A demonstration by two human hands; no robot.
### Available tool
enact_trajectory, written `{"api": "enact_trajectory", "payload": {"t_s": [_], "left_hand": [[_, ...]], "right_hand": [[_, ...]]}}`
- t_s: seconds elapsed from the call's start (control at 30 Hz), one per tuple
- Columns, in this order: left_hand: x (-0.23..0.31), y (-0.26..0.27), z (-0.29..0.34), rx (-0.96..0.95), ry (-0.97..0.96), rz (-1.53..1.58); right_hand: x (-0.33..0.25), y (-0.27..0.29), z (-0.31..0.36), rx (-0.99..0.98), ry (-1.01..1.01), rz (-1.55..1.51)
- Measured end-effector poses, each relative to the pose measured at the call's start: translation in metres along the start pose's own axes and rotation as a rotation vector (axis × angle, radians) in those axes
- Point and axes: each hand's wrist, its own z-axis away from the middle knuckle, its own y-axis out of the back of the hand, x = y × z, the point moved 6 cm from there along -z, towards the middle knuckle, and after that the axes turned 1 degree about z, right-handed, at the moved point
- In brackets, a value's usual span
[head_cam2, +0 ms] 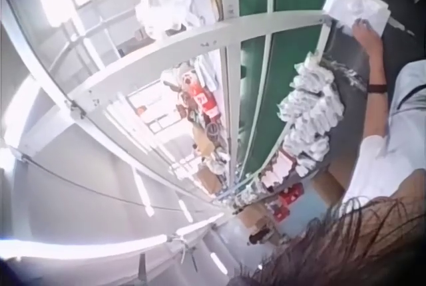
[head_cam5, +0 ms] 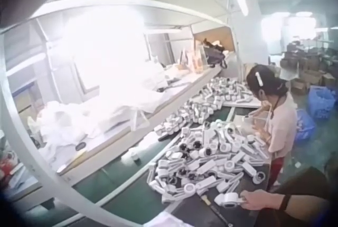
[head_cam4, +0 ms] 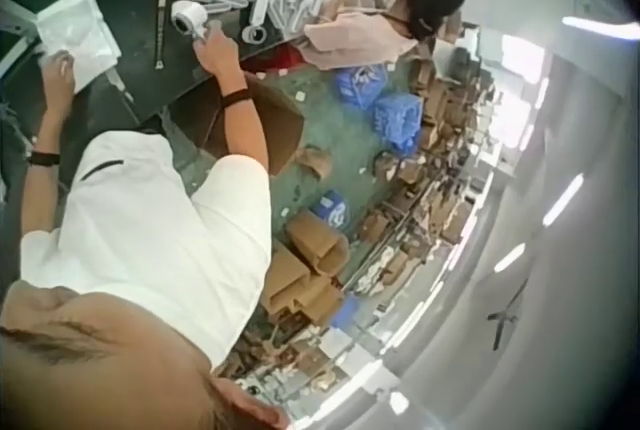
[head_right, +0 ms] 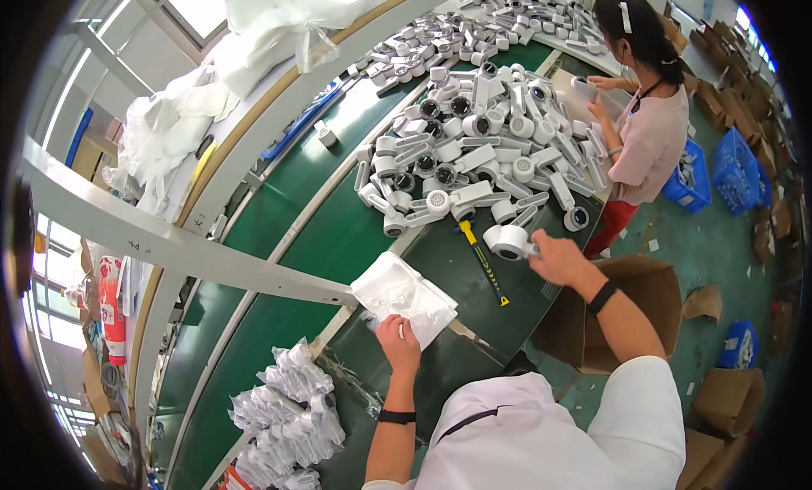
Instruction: Packaging small electronic or plastic components into plastic bags at an assembly line workbench.
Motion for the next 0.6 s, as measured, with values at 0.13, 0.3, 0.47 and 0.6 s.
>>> {"api": "enact_trajectory", "payload": {"t_s": [0.13,0.3,0.47,0.6], "left_hand": [[0.010,0.007,-0.010,0.041,0.038,0.031],[-0.003,0.016,-0.013,-0.026,0.157,0.148],[0.022,0.024,-0.012,-0.067,0.287,0.314],[0.032,0.020,-0.005,-0.200,0.440,0.592]], "right_hand": [[-0.032,-0.038,0.030,0.001,0.014,-0.619],[-0.099,-0.072,0.055,-0.003,-0.013,-0.779],[-0.144,-0.088,0.054,-0.084,-0.035,-0.903],[-0.157,-0.084,0.038,0.099,0.019,-0.761]]}}
